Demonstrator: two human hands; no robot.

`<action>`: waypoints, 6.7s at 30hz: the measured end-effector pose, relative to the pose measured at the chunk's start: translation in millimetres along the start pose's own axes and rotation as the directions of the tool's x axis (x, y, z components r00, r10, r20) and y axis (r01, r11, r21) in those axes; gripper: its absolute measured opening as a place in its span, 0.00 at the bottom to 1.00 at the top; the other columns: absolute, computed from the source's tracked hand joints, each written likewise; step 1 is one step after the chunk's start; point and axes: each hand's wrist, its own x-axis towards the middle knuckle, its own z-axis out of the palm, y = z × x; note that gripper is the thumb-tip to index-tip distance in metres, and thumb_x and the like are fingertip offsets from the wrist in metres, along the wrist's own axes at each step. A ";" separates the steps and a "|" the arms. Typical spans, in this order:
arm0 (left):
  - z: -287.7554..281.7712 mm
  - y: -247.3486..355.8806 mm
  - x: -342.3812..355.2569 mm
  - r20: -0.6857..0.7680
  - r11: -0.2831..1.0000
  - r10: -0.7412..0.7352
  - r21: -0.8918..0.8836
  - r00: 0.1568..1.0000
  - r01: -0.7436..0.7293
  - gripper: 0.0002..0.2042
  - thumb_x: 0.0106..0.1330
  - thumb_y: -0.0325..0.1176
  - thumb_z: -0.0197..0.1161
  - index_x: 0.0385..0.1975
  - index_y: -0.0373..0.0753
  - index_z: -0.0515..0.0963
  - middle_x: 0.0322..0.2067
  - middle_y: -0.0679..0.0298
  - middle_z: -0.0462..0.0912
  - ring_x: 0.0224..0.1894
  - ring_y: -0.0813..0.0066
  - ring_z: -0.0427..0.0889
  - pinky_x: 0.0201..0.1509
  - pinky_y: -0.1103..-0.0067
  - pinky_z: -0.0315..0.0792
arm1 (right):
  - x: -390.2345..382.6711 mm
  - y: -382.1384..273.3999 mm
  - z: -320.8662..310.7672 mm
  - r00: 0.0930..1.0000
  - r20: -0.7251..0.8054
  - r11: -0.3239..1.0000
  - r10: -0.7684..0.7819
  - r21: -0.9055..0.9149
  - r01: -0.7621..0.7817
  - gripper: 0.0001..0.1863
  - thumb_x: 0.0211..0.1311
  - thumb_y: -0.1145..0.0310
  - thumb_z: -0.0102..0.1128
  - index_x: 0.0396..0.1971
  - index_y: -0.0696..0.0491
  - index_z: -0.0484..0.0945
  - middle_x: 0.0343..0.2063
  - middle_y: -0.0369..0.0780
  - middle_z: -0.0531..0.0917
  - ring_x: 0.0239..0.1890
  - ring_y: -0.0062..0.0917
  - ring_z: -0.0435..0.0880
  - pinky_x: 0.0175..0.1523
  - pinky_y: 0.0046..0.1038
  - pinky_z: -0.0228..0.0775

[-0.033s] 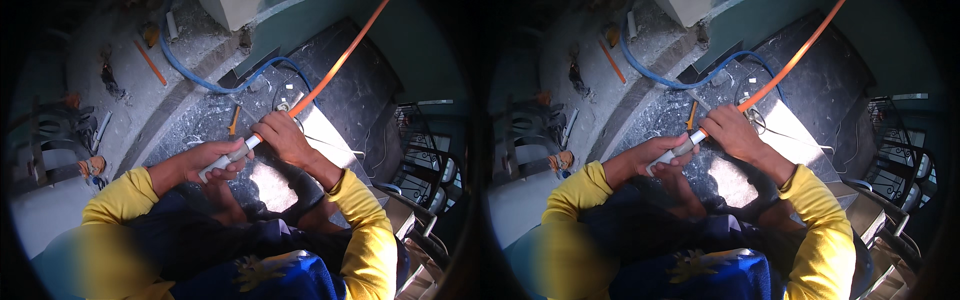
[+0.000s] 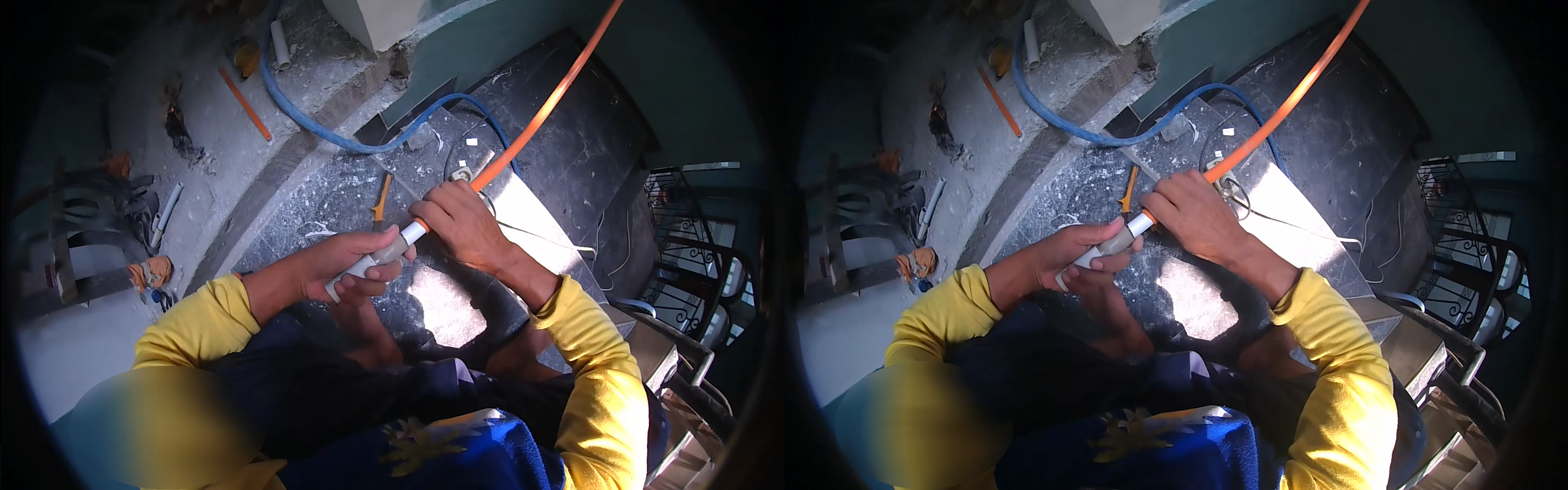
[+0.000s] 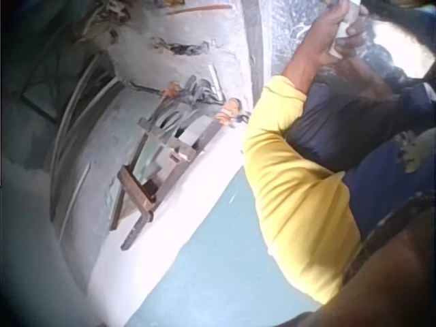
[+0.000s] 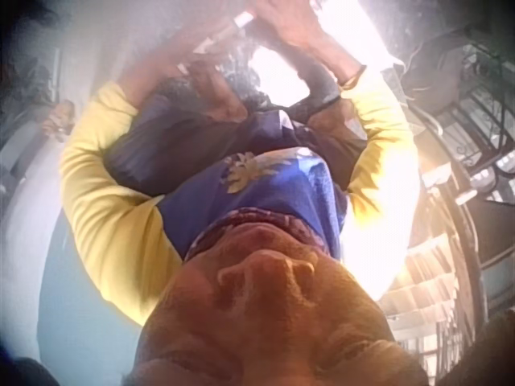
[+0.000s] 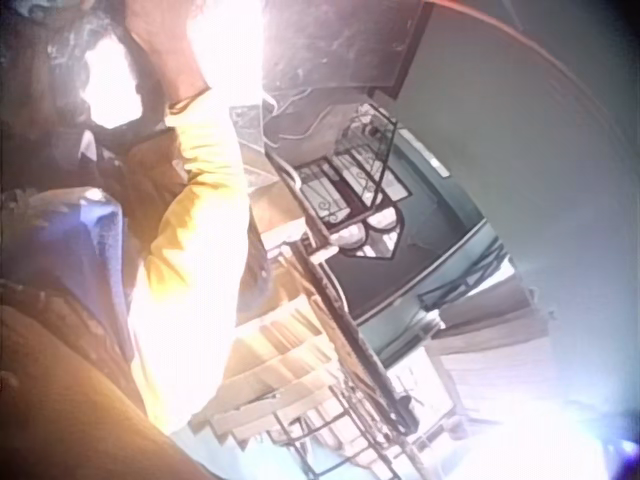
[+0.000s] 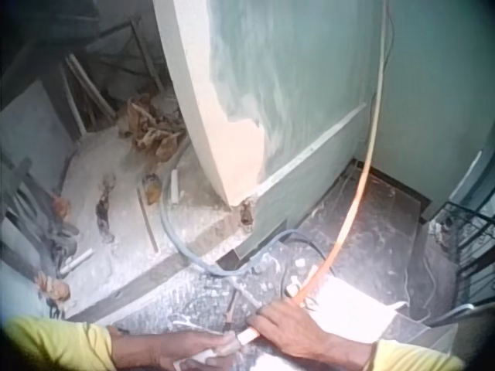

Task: The person sits on the floor and repairs two hoses. They first attach a white connector to an orange hose, then attach a metal connector to a blue hose. They use a lighter to heat the end of the blue hose and wrap it with blue tape.

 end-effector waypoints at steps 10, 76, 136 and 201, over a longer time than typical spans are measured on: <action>32.9 3.4 6.9 0.075 0.945 -0.078 -0.312 0.994 0.097 0.22 0.86 0.54 0.38 0.51 0.39 0.68 0.20 0.73 0.62 0.10 0.91 0.57 0.09 0.91 0.55 | 14.2 11.5 -20.6 0.994 -0.015 0.992 -0.107 -0.063 0.106 0.11 0.60 0.59 0.66 0.36 0.48 0.78 0.28 0.34 0.76 0.29 0.30 0.82 0.35 0.35 0.74; 25.1 35.3 -22.9 -0.355 0.670 0.133 0.721 0.926 0.180 0.19 0.76 0.44 0.65 0.53 0.37 0.69 0.24 0.67 0.75 0.16 0.83 0.71 0.17 0.84 0.64 | 22.6 23.2 -32.3 0.933 0.356 0.903 0.046 0.385 -0.191 0.11 0.68 0.69 0.66 0.46 0.56 0.84 0.38 0.46 0.86 0.45 0.45 0.86 0.49 0.44 0.77; 19.7 43.1 -27.0 -0.125 0.005 0.430 0.991 0.894 0.137 0.19 0.76 0.46 0.61 0.51 0.33 0.73 0.27 0.58 0.81 0.27 0.62 0.82 0.36 0.67 0.76 | 52.4 -1.3 -42.4 0.924 0.367 0.962 0.102 0.201 -0.186 0.20 0.64 0.75 0.68 0.56 0.55 0.79 0.42 0.45 0.84 0.42 0.44 0.85 0.45 0.42 0.77; 32.5 18.5 10.5 -0.078 -0.628 0.615 0.552 0.784 0.548 0.06 0.63 0.32 0.64 0.34 0.37 0.79 0.31 0.49 0.89 0.33 0.59 0.92 0.33 0.68 0.83 | 38.7 -13.1 24.1 0.690 0.662 0.807 0.294 0.214 -0.550 0.22 0.64 0.58 0.69 0.49 0.59 0.81 0.30 0.50 0.87 0.37 0.46 0.89 0.43 0.45 0.77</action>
